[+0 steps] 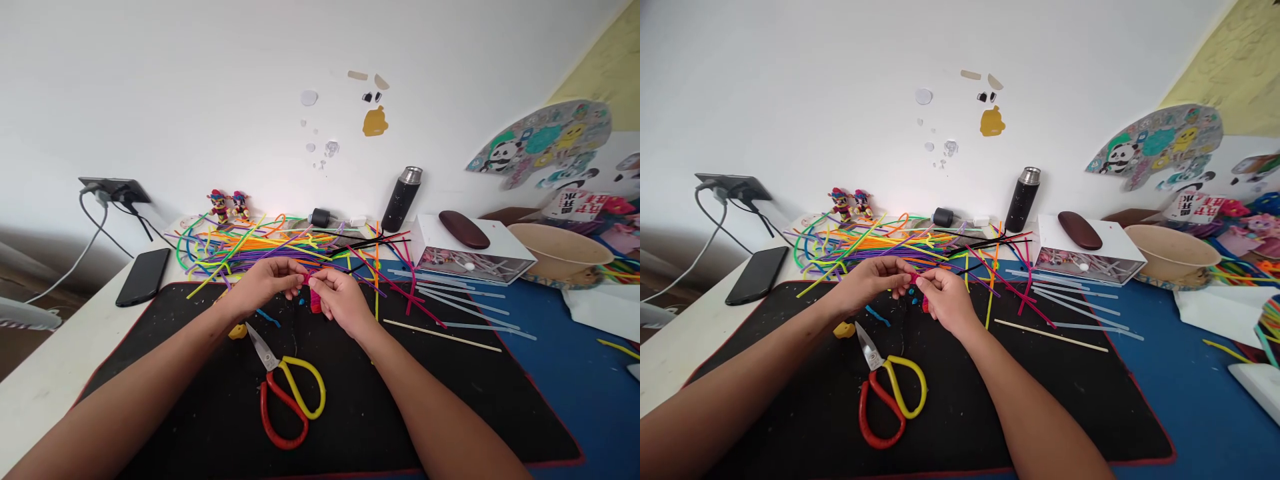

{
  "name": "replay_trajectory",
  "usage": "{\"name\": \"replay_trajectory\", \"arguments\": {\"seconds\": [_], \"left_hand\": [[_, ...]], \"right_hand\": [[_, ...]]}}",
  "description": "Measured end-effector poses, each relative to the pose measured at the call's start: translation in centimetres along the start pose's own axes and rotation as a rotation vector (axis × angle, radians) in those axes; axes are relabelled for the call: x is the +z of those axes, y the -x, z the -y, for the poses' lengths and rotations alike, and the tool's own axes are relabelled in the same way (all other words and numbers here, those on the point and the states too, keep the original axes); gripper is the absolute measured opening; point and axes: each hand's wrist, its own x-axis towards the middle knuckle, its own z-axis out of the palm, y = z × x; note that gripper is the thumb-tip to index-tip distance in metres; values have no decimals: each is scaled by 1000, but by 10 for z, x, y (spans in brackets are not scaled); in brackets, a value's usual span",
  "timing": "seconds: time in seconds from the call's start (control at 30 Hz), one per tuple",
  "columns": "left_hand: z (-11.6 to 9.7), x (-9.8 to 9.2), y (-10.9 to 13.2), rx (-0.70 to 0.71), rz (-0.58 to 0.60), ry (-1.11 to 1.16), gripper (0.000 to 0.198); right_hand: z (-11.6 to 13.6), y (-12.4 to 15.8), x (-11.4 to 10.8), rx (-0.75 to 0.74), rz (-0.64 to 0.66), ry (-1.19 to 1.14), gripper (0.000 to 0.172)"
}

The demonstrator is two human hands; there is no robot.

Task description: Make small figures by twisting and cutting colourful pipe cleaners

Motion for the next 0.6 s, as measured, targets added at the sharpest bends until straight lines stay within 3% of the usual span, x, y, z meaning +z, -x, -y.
{"name": "replay_trajectory", "arguments": {"seconds": [0.27,0.6], "left_hand": [[1,-11,-3,7,-58,277,52],[-6,-12,1,8,11,95,48]], "right_hand": [[9,2,-3,-15,-56,-40,34],[6,2,-2,-19,-24,-9,36]]}}
